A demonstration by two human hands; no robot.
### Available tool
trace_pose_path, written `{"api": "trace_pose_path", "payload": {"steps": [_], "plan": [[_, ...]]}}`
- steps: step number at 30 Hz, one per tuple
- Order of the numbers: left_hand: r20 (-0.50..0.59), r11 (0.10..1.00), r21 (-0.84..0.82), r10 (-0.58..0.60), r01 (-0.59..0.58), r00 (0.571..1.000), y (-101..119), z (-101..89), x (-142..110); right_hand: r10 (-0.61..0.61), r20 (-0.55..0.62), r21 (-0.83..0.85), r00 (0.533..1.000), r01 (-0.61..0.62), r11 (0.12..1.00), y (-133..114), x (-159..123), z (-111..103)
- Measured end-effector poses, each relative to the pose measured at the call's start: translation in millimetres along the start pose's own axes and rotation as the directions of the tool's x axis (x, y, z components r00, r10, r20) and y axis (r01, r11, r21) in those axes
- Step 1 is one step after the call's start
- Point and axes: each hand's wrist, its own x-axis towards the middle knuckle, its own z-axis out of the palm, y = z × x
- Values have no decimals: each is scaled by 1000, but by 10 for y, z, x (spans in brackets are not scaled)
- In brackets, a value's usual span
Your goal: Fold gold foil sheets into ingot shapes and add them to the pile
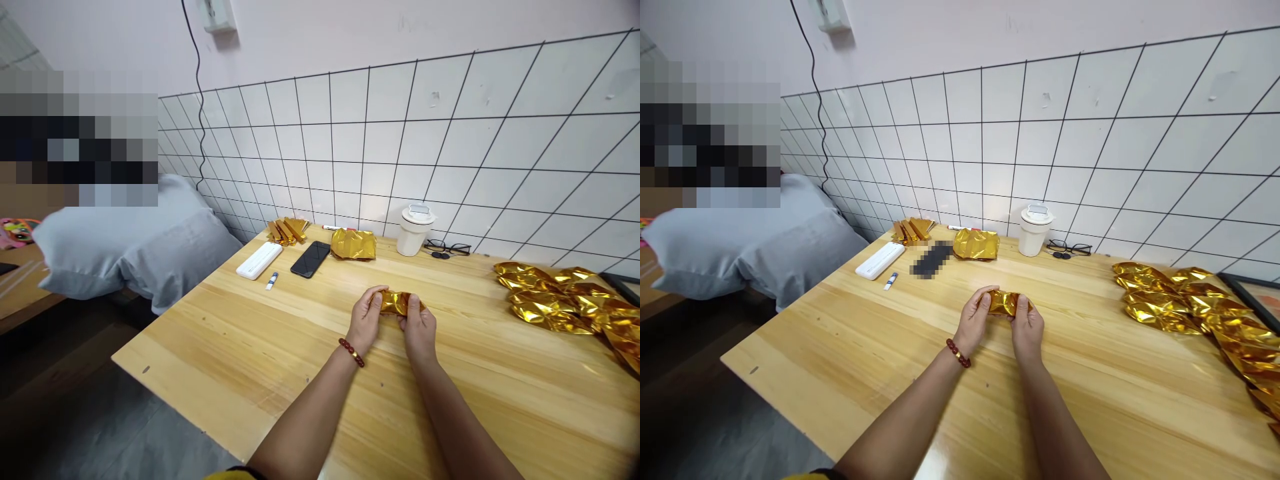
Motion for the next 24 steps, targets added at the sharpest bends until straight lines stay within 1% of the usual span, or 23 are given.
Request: {"api": "trace_pose_path", "payload": {"steps": [2,4,7,9,13,16,20,24], "plan": [[12,999,-36,-11,11,1000,-20,1,9,-14,12,-15,1000,14,1000,3,-9,-5],[0,997,-71,-30,30,1000,-40,4,19,-19,-1,-8,1000,19,1000,7,-8,-2],[-84,995,-93,-54,46,995,-60,14,25,-4,-47,40,999,6,999,-1,-4,20],[-112,995,-83,-55,46,992,-60,25,17,9,-67,54,998,-5,999,-12,-4,33],[-57,999,-17,-38,37,998,-34,48,-18,23,-95,40,995,-20,999,-16,1,21],[-30,999,12,-47,47,998,-18,56,-32,15,-89,27,996,-13,1000,6,15,-5],[-48,997,-8,-76,76,996,-26,57,-22,4,-74,26,997,-2,1000,36,35,-12],[-102,987,-116,-122,110,987,-68,55,-4,0,-78,58,997,5,998,35,31,1]]}}
